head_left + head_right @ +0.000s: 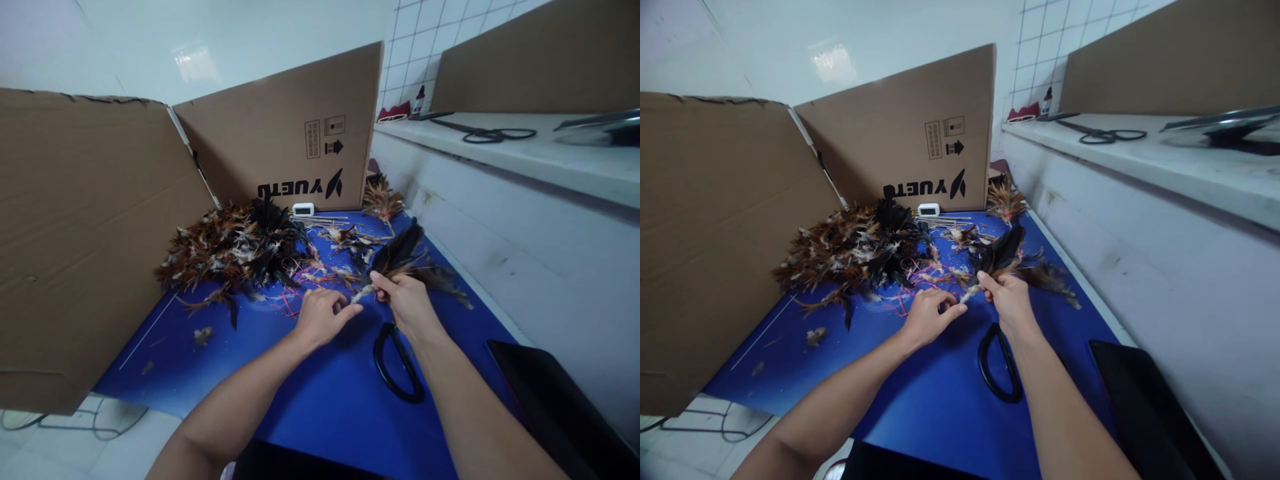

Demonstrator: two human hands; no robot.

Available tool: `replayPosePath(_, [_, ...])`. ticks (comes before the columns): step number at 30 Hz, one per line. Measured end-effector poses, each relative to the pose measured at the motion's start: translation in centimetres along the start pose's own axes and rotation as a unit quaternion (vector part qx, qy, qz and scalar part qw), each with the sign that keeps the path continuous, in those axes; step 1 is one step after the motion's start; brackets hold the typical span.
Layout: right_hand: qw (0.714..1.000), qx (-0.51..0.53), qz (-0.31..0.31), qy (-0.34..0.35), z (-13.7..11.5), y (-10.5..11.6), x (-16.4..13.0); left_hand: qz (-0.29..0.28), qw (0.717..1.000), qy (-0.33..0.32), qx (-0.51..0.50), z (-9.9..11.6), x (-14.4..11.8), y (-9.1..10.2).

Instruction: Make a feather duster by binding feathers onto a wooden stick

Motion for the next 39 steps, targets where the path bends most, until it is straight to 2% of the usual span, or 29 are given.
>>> replayPosePath(3, [1.000, -0.001, 0.007, 0.001, 0.0, -0.1, 0.0, -0.041, 0.999, -0.020, 0.011, 0.1, -0.1, -1.0])
replayPosePath(6, [0.999, 0.003, 0.030, 0.009, -0.1, 0.2, 0.1, -0.043, 0.999, -0.030, 0.015, 0.1, -0.3, -1.3])
replayPosePath(13, [0.997, 0.023, 0.067, 0.012, -0.1, 0.8, 0.4, -0.064, 0.997, -0.049, 0.017, 0.5, -0.5, -1.0])
replayPosePath(18, [0.995, 0.061, 0.076, 0.002, -0.1, 1.0, 0.4, -0.072, 0.995, -0.062, -0.030, 0.8, -0.5, -0.6])
replayPosePath(21, [0.995, 0.062, 0.076, 0.006, -0.2, 1.0, 0.3, -0.104, 0.990, -0.034, -0.085, 0.7, -0.4, -0.5])
replayPosePath(23, [0.997, 0.052, 0.049, 0.005, -0.2, 0.7, 0.2, -0.116, 0.986, 0.009, -0.121, 0.4, -0.3, -0.5])
replayPosePath(27, [0.999, 0.014, -0.051, -0.003, 0.2, -0.8, -0.3, -0.035, 0.985, 0.072, -0.151, -0.1, -0.1, -0.1])
replayPosePath(29, [0.997, 0.001, -0.075, 0.001, 0.5, -1.3, -0.5, -0.030, 0.982, 0.073, -0.174, -0.2, 0.0, -0.4])
replayPosePath(33, [0.997, -0.018, -0.070, 0.005, 0.9, -1.7, -0.8, -0.091, 0.964, 0.108, -0.227, -0.7, -0.1, -1.8])
replayPosePath(39, [0.999, -0.013, -0.036, 0.011, 0.8, -1.8, -1.0, -0.096, 0.932, 0.175, -0.302, -1.0, -0.4, -2.7])
Point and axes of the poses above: each hand's wrist, its own x-axis towards the middle knuckle, its own y-axis out of the back of the hand, z = x × y, the point moved 4 cm from there along x, towards the middle knuckle, and after that the axes turned 3 degrees about -x, right-handed, at the moved point
